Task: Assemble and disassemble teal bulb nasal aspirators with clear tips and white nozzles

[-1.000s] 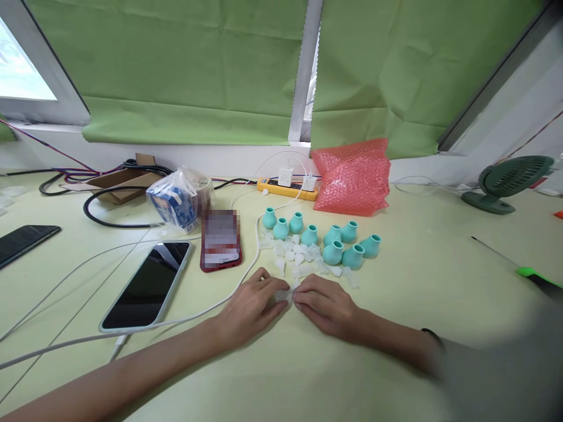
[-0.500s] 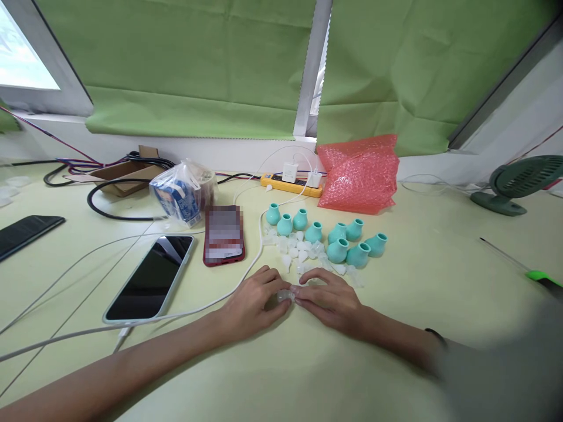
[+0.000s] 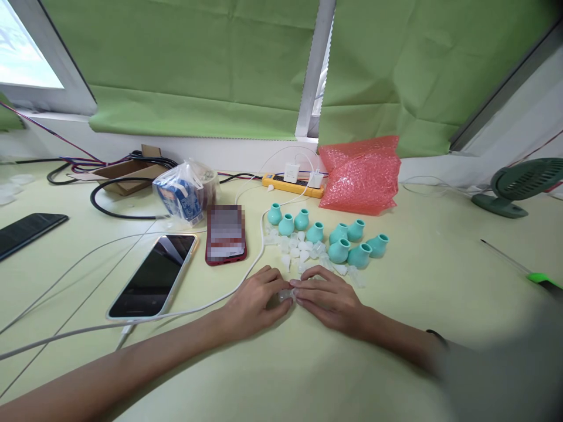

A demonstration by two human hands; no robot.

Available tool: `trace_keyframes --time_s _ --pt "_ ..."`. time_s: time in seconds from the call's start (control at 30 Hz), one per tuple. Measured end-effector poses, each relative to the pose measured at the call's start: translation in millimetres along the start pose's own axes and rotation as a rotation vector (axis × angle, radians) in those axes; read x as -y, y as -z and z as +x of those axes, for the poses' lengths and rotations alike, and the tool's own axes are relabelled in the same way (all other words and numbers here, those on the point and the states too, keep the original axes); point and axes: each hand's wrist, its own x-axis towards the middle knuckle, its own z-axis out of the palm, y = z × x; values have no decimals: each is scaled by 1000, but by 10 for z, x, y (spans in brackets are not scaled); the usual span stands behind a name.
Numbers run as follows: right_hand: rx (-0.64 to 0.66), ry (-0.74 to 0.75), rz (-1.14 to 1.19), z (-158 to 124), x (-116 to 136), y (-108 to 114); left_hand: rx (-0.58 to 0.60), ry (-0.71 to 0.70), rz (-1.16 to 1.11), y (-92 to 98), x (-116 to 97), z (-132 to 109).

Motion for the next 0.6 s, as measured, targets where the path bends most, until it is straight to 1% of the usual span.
trace_keyframes --time_s 0.17,0.3,0.6 --pt "-28 -54 -14 -6 -2 -9 -31 0 -35 0 11 -9" --pt "-11 -57 -28 -10 -2 -7 -82 13 -72 -11 19 -30" --pt "13 -41 -64 -5 2 7 -53 -73 25 -5 26 -23"
